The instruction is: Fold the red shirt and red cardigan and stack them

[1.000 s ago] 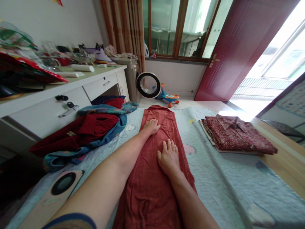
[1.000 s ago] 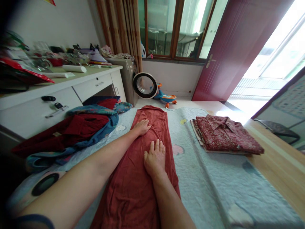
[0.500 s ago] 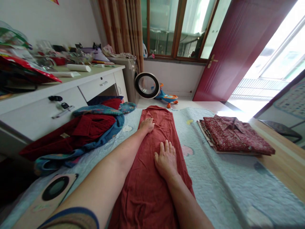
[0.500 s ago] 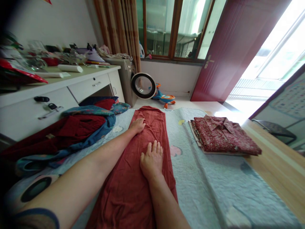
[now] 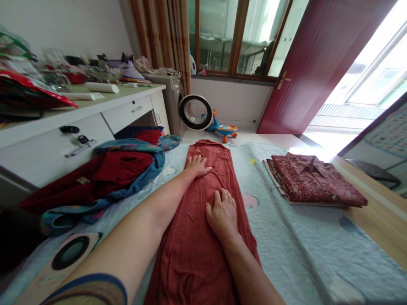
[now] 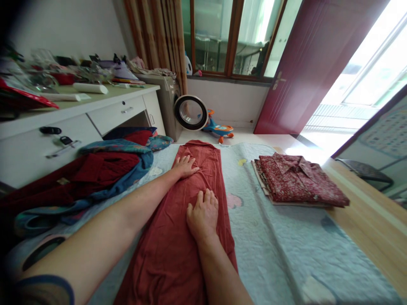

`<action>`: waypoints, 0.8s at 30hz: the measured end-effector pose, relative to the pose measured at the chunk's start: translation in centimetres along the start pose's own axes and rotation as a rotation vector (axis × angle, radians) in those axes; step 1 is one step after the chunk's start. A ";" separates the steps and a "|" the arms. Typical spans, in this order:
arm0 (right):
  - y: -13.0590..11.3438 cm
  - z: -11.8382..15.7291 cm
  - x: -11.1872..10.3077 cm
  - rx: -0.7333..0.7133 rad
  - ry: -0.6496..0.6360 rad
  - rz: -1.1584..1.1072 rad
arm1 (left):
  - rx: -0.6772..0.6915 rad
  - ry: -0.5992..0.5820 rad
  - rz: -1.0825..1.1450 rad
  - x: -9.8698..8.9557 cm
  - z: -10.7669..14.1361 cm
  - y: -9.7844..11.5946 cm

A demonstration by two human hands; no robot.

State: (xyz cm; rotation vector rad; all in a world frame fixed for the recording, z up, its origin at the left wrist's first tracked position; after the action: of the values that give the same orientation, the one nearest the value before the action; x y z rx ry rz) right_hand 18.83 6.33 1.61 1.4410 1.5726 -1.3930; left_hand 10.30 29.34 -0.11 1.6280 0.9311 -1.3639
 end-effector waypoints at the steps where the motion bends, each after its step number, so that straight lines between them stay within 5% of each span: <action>1: 0.0 0.0 0.0 0.001 -0.001 0.001 | 0.018 0.035 -0.001 -0.2 0.0 0.1; 4: 0.0 0.0 0.2 0.004 -0.005 0.006 | 0.048 0.090 0.013 -0.5 -0.3 0.0; 14: 0.1 -0.1 0.4 0.012 -0.026 0.020 | -0.014 -0.054 0.041 0.3 -1.0 0.7; 18: 0.1 -0.1 0.4 0.009 -0.026 0.016 | -0.029 -0.068 0.076 0.1 1.1 2.5; 24: 0.5 -0.5 0.1 0.001 -0.005 -0.025 | 0.122 -0.081 0.089 -0.9 6.3 5.2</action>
State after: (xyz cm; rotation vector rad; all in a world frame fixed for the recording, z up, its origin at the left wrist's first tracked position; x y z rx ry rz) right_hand 19.35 6.78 1.51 1.4220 1.5924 -1.4109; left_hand 12.37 21.48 0.73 1.6718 0.7318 -1.4379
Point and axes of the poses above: each hand's wrist, its own z-axis away from the middle knuckle, its own x-axis out of the palm, y = z × x, the point moved 2 cm from there along -z, towards the middle knuckle, and after that the axes turned 4 degrees about y, right-handed, at the moved point
